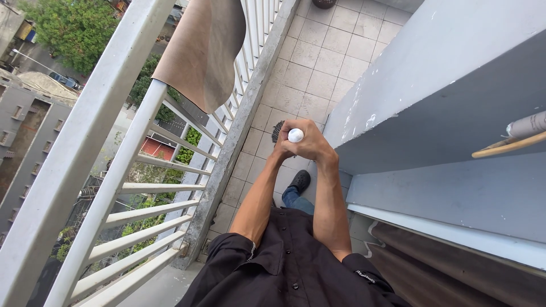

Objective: Assembling or fixing the handle of a spinning mop on an apartment balcony.

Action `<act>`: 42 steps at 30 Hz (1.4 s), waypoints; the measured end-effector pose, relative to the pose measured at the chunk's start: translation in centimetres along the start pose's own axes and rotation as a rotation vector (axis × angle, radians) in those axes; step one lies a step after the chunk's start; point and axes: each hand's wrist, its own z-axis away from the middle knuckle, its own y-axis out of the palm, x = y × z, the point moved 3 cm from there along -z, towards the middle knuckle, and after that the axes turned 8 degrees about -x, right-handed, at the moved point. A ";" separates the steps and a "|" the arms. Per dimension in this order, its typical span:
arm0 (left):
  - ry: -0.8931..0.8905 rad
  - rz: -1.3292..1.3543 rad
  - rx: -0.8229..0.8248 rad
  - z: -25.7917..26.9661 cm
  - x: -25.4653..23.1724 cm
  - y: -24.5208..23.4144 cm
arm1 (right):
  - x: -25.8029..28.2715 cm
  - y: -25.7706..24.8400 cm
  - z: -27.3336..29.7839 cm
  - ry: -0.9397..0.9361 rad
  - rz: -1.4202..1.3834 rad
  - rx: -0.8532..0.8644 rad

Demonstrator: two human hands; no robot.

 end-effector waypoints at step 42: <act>-0.204 -0.408 0.013 -5.8 -4.7 2.4 | -2.6 -3.0 -5.4 0.045 0.003 -0.063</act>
